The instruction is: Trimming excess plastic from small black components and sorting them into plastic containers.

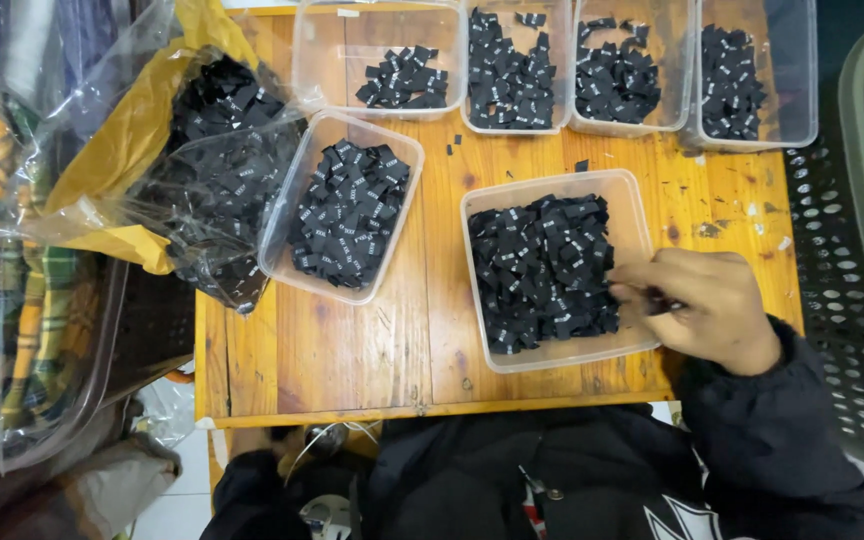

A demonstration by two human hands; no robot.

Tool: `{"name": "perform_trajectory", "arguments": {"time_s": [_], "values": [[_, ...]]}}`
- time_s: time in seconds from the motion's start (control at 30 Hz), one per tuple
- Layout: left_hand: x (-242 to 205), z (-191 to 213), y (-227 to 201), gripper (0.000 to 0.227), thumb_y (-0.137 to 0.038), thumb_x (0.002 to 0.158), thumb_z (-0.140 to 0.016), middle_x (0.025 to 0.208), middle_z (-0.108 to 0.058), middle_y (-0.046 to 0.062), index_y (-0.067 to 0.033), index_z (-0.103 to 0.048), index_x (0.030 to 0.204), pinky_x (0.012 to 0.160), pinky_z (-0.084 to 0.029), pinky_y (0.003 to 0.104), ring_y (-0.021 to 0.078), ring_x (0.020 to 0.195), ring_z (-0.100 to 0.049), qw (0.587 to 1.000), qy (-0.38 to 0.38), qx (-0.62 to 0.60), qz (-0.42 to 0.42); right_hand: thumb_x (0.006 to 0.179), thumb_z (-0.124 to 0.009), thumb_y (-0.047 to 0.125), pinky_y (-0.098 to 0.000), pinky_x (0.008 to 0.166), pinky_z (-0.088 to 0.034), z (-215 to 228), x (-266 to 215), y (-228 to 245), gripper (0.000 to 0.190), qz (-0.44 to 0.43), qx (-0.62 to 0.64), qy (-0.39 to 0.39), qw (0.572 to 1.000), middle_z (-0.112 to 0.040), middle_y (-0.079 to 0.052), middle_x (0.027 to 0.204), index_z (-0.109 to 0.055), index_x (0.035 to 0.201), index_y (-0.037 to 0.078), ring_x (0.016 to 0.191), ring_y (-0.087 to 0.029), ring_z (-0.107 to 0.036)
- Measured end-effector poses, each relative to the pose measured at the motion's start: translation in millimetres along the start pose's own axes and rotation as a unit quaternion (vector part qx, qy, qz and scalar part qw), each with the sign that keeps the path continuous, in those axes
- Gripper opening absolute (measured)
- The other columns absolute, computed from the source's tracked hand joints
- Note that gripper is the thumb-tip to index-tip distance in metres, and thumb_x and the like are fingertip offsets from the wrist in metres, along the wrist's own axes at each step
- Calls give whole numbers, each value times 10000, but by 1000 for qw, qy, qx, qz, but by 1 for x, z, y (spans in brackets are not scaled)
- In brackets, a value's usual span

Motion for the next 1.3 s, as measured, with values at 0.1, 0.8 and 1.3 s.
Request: {"name": "perform_trajectory", "arguments": {"time_s": [0.1, 0.8, 1.3], "values": [[6, 28, -26, 554, -462, 580, -590, 926, -591, 183, -111, -560, 1007, 765, -455, 419, 359, 910, -552, 1000, 3, -3, 19, 824, -387, 325, -319, 437, -407, -16, -3, -8, 314, 78, -152, 152, 974, -518, 42, 796, -597, 1038, 233, 571, -189, -536], [-97, 356, -284, 231, -89, 865, -489, 643, -457, 158, 54, -481, 684, 607, -347, 332, 250, 579, -418, 768, -396, -357, -355, 649, -475, 66, -298, 450, -411, -26, 23, -9, 224, -60, 46, 247, 966, -606, 27, 689, -543, 838, 165, 509, -173, -549], [-72, 288, -512, 325, -131, 734, -676, 860, -620, 203, 22, -566, 998, 584, -541, 278, 264, 687, -649, 747, 35, -478, -461, 744, -588, 53, -250, 448, -418, 0, 61, -10, 39, -41, 257, 120, 958, -504, -28, 437, -606, 778, 63, 442, -106, -460]]}}
Point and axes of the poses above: each hand's wrist, its own x-axis towards the middle knuckle, its own z-axis out of the back of the hand, y = z × x, the point moved 7 cm from there along x, towards the middle knuckle
